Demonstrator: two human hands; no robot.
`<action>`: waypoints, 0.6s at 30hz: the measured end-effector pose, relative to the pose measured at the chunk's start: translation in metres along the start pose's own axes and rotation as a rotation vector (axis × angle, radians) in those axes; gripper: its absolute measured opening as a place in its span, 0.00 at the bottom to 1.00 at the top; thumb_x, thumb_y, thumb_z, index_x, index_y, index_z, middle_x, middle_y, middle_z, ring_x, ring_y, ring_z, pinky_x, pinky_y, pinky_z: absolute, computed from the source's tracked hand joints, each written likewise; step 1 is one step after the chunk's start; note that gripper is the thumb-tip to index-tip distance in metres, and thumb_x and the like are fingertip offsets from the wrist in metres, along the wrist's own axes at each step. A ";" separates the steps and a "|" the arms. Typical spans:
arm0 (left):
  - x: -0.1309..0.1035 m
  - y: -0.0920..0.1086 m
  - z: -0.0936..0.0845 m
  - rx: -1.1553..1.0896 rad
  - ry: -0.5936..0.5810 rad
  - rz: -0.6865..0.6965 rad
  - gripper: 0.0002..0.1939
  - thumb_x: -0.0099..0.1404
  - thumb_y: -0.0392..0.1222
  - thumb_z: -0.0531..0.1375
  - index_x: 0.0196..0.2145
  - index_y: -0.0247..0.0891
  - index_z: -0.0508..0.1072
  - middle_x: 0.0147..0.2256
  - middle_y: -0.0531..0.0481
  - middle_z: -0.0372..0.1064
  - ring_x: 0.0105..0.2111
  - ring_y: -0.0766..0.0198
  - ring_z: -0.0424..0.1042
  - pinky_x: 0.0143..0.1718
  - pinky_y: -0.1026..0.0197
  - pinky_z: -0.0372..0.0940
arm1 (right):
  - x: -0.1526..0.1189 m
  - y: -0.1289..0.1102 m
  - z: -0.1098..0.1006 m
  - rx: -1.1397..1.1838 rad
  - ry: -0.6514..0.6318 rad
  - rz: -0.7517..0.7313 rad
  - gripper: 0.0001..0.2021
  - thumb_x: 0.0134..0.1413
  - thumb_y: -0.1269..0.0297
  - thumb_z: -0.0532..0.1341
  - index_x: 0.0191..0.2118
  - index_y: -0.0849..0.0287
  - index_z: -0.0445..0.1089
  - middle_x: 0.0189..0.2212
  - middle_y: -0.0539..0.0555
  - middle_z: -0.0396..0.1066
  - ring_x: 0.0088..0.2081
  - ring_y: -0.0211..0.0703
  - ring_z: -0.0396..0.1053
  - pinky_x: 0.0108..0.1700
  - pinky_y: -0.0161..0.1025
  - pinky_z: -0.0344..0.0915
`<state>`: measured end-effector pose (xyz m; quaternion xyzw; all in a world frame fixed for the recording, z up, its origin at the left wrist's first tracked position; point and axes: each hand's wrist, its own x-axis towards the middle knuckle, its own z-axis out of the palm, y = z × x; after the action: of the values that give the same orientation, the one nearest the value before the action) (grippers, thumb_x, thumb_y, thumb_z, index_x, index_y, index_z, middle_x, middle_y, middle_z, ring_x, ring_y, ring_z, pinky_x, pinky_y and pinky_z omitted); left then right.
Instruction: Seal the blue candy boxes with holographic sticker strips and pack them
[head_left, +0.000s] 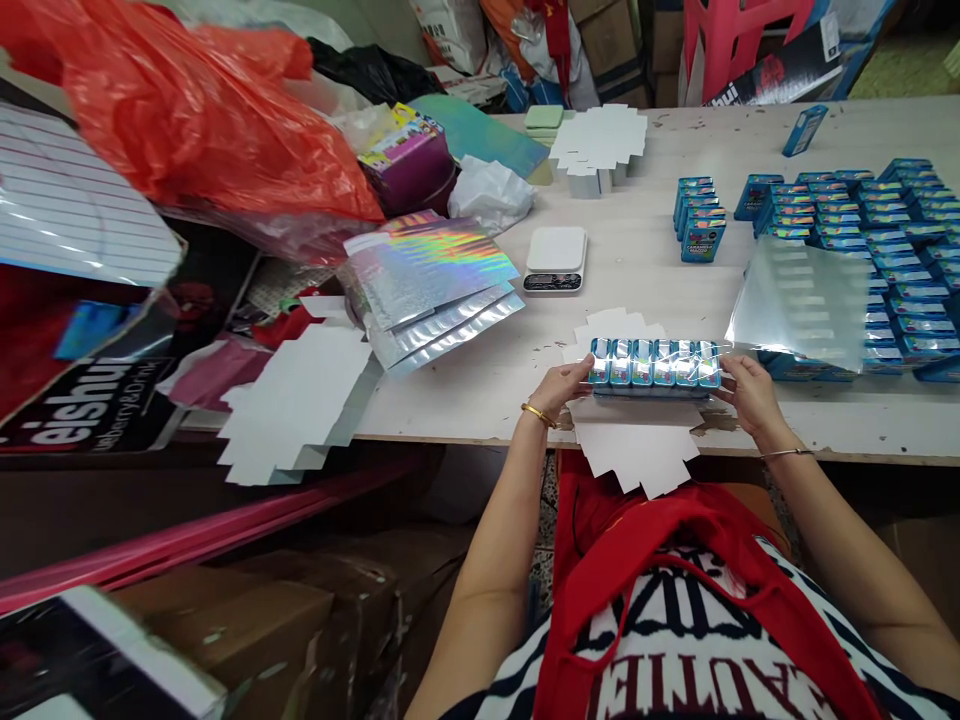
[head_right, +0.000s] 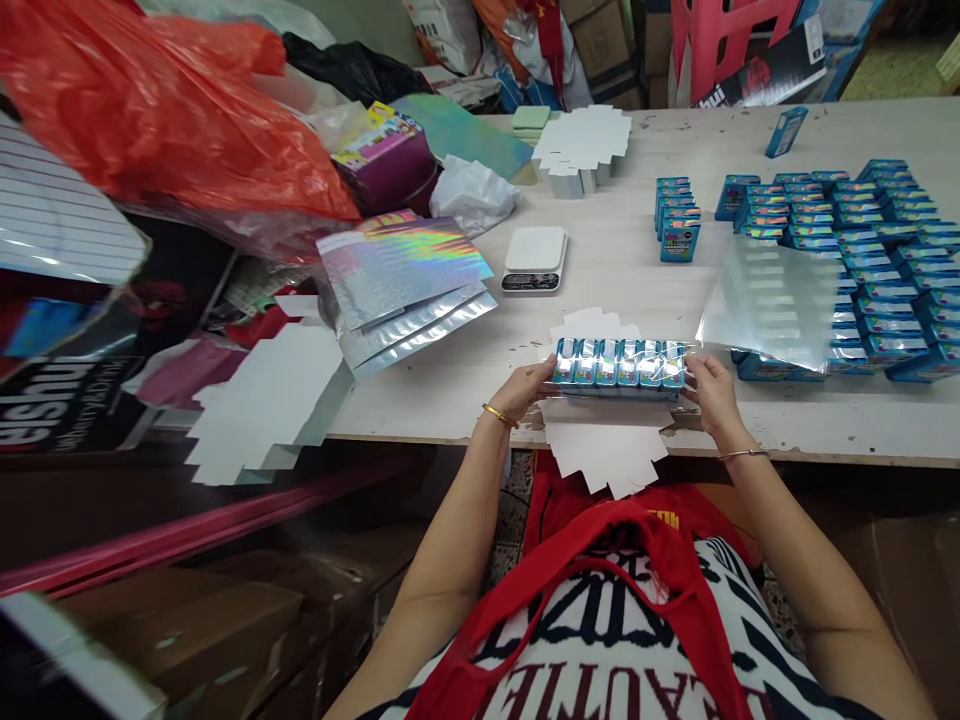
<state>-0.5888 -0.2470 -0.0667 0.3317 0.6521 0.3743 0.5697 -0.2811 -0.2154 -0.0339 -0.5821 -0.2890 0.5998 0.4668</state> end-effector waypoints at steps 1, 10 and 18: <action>-0.001 0.001 0.000 -0.006 -0.024 -0.027 0.35 0.51 0.71 0.65 0.39 0.34 0.75 0.38 0.40 0.75 0.37 0.57 0.76 0.44 0.55 0.69 | 0.000 0.000 -0.001 -0.002 -0.002 0.001 0.26 0.24 0.49 0.76 0.25 0.57 0.62 0.28 0.45 0.70 0.27 0.32 0.67 0.28 0.31 0.68; -0.003 0.017 0.013 -0.013 0.311 0.256 0.24 0.58 0.64 0.64 0.29 0.37 0.70 0.35 0.47 0.72 0.40 0.57 0.72 0.41 0.57 0.66 | 0.016 -0.012 -0.006 -0.195 0.022 -0.162 0.24 0.29 0.43 0.73 0.26 0.57 0.69 0.28 0.48 0.71 0.27 0.33 0.62 0.23 0.30 0.57; 0.008 0.018 0.003 -0.092 0.270 0.443 0.20 0.66 0.52 0.62 0.27 0.32 0.67 0.31 0.46 0.75 0.32 0.65 0.75 0.40 0.56 0.67 | 0.016 -0.052 0.002 -0.393 -0.140 -0.372 0.09 0.40 0.57 0.71 0.22 0.55 0.73 0.22 0.52 0.68 0.23 0.36 0.61 0.28 0.41 0.51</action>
<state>-0.5863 -0.2312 -0.0552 0.3873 0.6161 0.5598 0.3963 -0.2701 -0.1802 0.0057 -0.5557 -0.5333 0.4750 0.4257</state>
